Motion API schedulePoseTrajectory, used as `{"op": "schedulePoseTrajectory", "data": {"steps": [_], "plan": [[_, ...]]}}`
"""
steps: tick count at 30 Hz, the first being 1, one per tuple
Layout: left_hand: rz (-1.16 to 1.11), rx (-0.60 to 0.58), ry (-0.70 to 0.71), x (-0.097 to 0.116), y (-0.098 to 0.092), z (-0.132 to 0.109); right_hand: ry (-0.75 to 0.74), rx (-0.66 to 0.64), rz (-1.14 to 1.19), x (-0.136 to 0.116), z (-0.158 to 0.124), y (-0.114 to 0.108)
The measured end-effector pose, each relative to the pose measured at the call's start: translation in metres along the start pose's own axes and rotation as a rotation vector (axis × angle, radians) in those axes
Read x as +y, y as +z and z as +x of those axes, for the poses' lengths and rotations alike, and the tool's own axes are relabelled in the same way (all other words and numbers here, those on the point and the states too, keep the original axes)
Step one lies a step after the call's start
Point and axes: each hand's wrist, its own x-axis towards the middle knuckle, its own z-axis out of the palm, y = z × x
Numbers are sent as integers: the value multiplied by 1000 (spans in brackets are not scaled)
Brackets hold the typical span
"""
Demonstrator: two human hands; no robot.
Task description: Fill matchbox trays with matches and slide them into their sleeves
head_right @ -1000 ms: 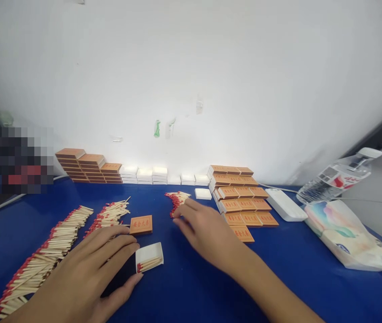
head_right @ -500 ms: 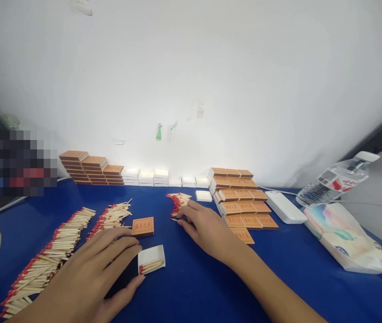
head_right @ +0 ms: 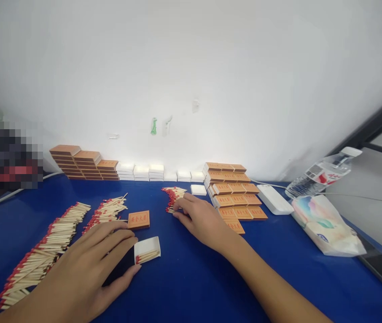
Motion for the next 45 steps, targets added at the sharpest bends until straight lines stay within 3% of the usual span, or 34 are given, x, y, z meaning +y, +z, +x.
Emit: {"op": "schedulePoseTrajectory", "data": {"steps": [14, 23, 30, 45], "plan": [[-9, -37, 17, -2, 0, -1, 4, -78, -17, 6, -2, -6], [-7, -26, 19, -1, -2, 0, -5, -146, 11, -4, -5, -14], [-2, -41, 21, -2, -2, 0, 17, -81, 47, -2, -4, -7], [41, -19, 70, -3, -5, 3, 26, -127, 53, 2, -4, -6]]}}
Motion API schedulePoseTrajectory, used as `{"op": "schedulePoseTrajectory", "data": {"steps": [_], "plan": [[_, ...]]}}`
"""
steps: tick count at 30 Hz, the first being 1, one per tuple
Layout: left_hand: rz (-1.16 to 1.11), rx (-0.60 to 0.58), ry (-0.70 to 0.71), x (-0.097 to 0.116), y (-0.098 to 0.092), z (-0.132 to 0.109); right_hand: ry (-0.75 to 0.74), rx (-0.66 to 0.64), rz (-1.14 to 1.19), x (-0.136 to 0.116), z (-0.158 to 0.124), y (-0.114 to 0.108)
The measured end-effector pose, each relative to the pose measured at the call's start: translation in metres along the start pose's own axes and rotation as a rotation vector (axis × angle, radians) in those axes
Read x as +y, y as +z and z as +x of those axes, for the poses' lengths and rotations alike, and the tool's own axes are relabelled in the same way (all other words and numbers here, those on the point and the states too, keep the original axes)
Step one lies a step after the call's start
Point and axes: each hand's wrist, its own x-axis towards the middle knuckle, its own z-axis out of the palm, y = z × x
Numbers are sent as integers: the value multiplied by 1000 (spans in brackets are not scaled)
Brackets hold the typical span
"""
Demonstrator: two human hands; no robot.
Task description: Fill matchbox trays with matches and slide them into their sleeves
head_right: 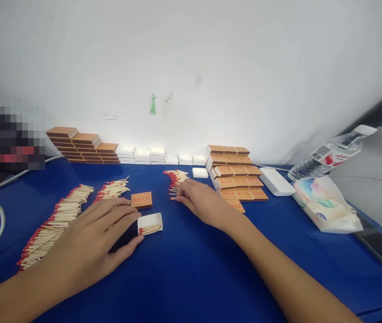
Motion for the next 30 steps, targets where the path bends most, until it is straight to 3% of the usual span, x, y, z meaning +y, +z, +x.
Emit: {"op": "schedulePoseTrajectory", "data": {"steps": [5, 10, 14, 17, 21, 25, 30], "plan": [[22, -1, 16, 0, -2, 2, -33, 41, -47, -7, -2, -4], [-9, -21, -34, 1, 0, -1, -121, 145, -16, -41, -11, -3], [-26, -29, -51, 2, 1, -2, -213, 71, -48, -67, -19, 16], [-29, -14, -45, 3, 1, -1, -228, 45, -121, -73, -22, 25], [-42, -27, -61, 4, 0, 0, -186, 93, -92, -60, -19, 15], [-48, -26, -49, 4, -1, 0, -42, 211, -152, -28, -8, 2], [-47, -13, -41, 3, 0, -1, -8, 156, -110, 4, 3, 7]]}}
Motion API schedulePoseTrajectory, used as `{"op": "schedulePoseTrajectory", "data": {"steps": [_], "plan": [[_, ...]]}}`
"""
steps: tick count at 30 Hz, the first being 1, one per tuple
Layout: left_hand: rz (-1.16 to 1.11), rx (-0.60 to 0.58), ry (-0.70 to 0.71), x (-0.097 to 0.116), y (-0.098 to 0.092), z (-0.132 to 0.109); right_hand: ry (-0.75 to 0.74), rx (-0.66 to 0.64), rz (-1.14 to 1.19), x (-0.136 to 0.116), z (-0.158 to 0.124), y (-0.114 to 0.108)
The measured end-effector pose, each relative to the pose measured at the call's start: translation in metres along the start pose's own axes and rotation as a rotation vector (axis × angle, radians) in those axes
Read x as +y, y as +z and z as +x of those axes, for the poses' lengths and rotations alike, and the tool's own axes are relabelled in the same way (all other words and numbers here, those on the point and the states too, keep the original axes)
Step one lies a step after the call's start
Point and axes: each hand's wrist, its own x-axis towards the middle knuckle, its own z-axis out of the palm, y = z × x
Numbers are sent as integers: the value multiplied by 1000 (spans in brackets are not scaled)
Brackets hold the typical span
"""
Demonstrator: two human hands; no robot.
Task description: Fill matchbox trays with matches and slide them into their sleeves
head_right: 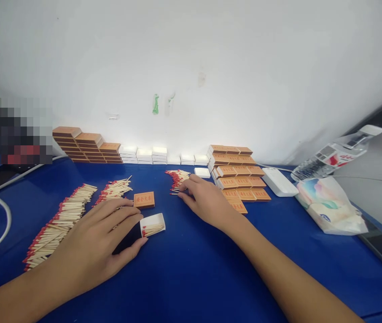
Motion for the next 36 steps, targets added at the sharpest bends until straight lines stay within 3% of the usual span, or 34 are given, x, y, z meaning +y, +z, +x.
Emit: {"op": "schedulePoseTrajectory", "data": {"steps": [8, 13, 19, 25, 31, 36], "plan": [[14, 21, 7, 0, 2, -1, 31, -97, 16, -4, -2, -2], [26, 13, -7, -2, 3, -1, -72, -93, 53, -36, -11, -11], [-1, -7, -15, -1, 2, -1, -165, -143, 100, -66, -21, -2], [6, 7, -8, -1, 1, 0, -92, -70, 240, -41, -11, -3], [6, 4, 2, 0, 2, 0, -5, 39, 60, -1, 0, 4], [1, 7, 2, 0, 1, 0, -9, 60, 66, 9, 4, 7]]}}
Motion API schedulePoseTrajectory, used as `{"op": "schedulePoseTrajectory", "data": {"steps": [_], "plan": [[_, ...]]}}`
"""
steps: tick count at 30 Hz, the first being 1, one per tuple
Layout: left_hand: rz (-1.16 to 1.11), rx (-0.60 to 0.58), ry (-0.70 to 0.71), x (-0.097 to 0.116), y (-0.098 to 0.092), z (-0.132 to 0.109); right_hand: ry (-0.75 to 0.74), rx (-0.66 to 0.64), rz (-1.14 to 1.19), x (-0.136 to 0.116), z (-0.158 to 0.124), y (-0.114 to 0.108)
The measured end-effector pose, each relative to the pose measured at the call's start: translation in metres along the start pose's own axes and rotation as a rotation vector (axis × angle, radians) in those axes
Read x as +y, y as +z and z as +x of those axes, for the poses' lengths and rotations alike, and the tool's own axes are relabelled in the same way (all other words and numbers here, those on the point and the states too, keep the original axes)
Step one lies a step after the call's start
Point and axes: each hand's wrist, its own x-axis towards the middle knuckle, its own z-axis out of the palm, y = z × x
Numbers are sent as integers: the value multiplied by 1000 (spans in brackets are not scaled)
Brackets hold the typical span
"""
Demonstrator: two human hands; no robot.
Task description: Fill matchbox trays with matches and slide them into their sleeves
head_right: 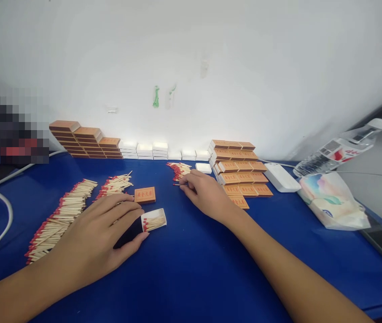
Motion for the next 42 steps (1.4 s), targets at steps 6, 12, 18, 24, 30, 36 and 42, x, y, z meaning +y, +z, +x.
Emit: {"op": "schedulePoseTrajectory", "data": {"steps": [6, 12, 18, 24, 30, 36, 42], "plan": [[13, -6, 1, 0, 0, -1, 0, 5, -59, -2, -1, 0], [10, -16, 1, 0, 0, -1, -8, -7, -13, -2, -1, -3], [11, -16, 11, -1, -1, 0, -13, -64, -3, -8, -2, -6], [6, -23, -4, -1, 0, 0, -157, -73, 5, -46, -14, -8], [-4, -43, -10, 0, 0, 0, -314, -140, -124, -84, -29, 1], [3, -32, -1, -1, 0, -1, -156, 17, -89, -49, -16, -16], [16, -27, 3, 0, -1, -1, 35, -17, -53, -26, -6, -20]]}}
